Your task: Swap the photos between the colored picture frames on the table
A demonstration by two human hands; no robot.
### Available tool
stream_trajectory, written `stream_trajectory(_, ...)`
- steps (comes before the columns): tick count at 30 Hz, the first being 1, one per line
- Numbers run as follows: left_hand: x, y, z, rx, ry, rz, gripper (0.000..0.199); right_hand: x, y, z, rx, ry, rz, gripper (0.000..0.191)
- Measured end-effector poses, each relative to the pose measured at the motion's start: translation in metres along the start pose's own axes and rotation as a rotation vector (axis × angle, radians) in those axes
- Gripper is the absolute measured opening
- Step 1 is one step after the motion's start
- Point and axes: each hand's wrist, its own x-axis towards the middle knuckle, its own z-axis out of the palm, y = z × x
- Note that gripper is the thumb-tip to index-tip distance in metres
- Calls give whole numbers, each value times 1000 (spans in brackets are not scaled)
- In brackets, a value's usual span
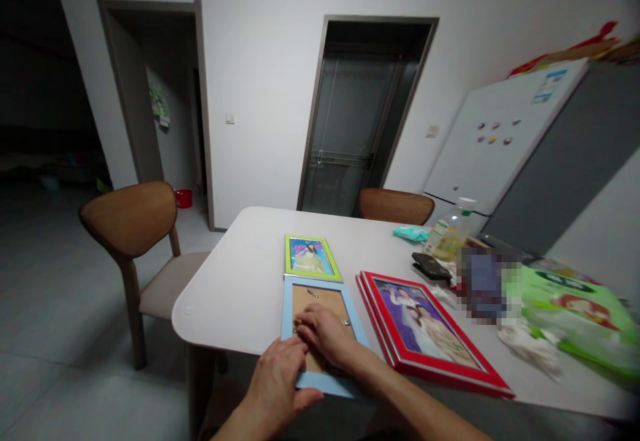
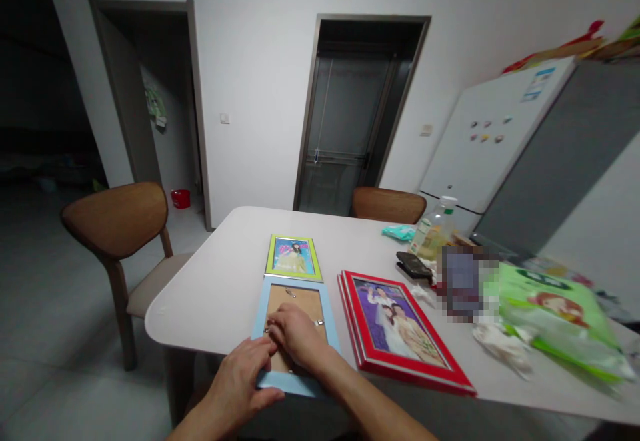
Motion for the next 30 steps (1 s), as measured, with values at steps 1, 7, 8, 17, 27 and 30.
stream_trajectory(1,0,-1,1,7,1,-2,41,5,5,-1,4,37,81,19)
stream_trajectory(7,1,-1,4,50,0,-1,54,36,38,0,-56,163,440,17)
stream_trajectory(8,1,-1,4,52,1,-2,53,40,42,1,-59,167,471,17)
stream_trajectory(17,1,11,-3,136,-81,-40,57,52,53,3,24,235,581,16)
stream_trajectory(27,19,26,13,111,-188,20,51,-10,56,-40,501,475,483,31)
stream_trajectory(30,16,28,-3,-8,-27,30,53,-37,53,-47,795,635,608,34)
